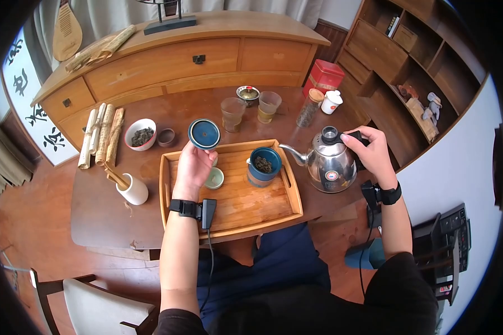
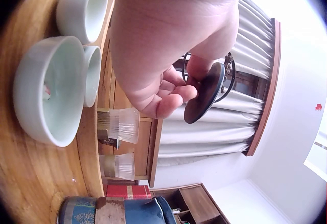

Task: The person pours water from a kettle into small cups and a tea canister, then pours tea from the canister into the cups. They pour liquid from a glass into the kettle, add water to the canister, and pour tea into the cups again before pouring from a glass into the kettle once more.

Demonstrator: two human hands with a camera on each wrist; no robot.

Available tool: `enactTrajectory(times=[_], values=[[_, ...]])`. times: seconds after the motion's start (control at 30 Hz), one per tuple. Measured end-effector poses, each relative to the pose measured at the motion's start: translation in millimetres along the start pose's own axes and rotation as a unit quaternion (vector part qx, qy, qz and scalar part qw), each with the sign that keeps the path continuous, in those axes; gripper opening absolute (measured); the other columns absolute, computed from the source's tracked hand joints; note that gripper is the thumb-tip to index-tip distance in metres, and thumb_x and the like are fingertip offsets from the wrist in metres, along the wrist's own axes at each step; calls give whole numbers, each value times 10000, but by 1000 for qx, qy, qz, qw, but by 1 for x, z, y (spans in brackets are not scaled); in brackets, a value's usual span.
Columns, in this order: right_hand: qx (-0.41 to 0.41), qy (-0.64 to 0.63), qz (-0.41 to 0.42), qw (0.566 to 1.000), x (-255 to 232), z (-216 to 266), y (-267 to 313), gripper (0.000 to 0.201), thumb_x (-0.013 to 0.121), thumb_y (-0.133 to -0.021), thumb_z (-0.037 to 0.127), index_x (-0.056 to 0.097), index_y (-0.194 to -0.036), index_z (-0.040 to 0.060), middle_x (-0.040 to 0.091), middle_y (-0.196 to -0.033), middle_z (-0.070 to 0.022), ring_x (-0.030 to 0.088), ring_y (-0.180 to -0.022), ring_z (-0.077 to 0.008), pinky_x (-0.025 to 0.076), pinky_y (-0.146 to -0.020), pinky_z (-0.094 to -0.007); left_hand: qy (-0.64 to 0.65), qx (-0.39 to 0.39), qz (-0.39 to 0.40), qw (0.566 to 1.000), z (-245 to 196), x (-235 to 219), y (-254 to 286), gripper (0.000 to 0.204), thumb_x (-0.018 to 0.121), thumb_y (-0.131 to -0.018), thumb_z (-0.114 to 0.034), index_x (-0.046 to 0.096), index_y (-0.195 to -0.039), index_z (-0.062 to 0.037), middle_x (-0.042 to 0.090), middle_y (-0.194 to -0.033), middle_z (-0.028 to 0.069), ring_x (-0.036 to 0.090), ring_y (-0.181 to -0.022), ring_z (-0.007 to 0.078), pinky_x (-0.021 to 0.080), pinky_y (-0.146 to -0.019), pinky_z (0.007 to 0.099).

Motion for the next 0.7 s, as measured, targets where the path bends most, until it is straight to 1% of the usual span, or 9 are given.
enactTrajectory(times=[0.07,0.17,0.2,0.27,0.3,0.33,0.4,0.53,0.7], values=[[-11,20,-16,1000,-8,-23,4,206,769,-878,174,747,-917,-27,710,-784,-15,606,-716,-42,474,-653,-211,1,-5,9,1000,1,1,0,167,469,-1032,-198,601,-971,-115,619,-849,-19,519,-702,100,428,-608,283],[9,-58,-101,993,-25,-55,17,206,751,-903,167,738,-911,-39,705,-804,-7,586,-717,-37,457,-644,-207,4,-10,16,1000,0,7,3,174,464,-1030,-205,591,-970,-103,595,-831,-11,505,-711,112,424,-623,284],[14,-61,-103,993,-24,-70,21,206,751,-903,167,738,-911,-39,705,-804,-7,586,-717,-37,457,-644,-207,0,-14,15,1000,1,7,5,174,464,-1030,-205,591,-970,-103,595,-831,-11,505,-711,112,424,-623,284],[9,-73,-196,978,-35,-94,34,234,753,-911,189,734,-904,-44,704,-809,-5,578,-726,-33,450,-644,-205,-3,-4,20,1000,-1,9,5,170,464,-1028,-207,585,-977,-100,585,-832,-7,504,-714,119,422,-631,291],[28,-96,-229,968,-34,-107,41,250,754,-917,203,732,-893,-45,704,-809,-7,575,-722,-30,444,-645,-195,-9,-1,17,1000,-2,7,5,170,470,-1024,-214,584,-987,-94,579,-837,-3,499,-716,130,420,-637,300],[35,-100,-232,967,-30,-118,44,250,754,-917,203,732,-893,-45,704,-809,-7,575,-722,-30,444,-645,-195,-15,-7,15,1000,0,6,5,170,470,-1024,-214,584,-987,-94,579,-837,-3,499,-716,130,420,-637,300],[72,-137,-279,948,-29,-142,54,233,753,-917,193,733,-896,-38,703,-804,-8,573,-711,-29,440,-641,-188,-5,-5,14,1000,-1,7,5,176,473,-1022,-222,584,-997,-87,578,-845,3,492,-724,139,418,-639,305],[115,-182,-302,929,-16,-169,63,218,749,-918,178,736,-936,-39,715,-820,-17,606,-724,-42,459,-657,-192,-3,-18,20,1000,-1,9,5,174,481,-1010,-217,587,-998,-80,579,-863,17,477,-725,148,405,-644,311],[125,-176,-332,918,-11,-176,69,223,748,-918,171,736,-978,-43,720,-848,-31,620,-748,-51,470,-686,-192,13,-24,14,1000,-1,12,7,159,503,-974,-191,588,-1007,-61,582,-880,41,480,-739,161,399,-649,318]])
Point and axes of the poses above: each hand's wrist, its own y-axis away from the middle knuckle, its own x-axis out of the palm, z = x × y, the point moved 9 cm from there along -y, towards the middle knuckle
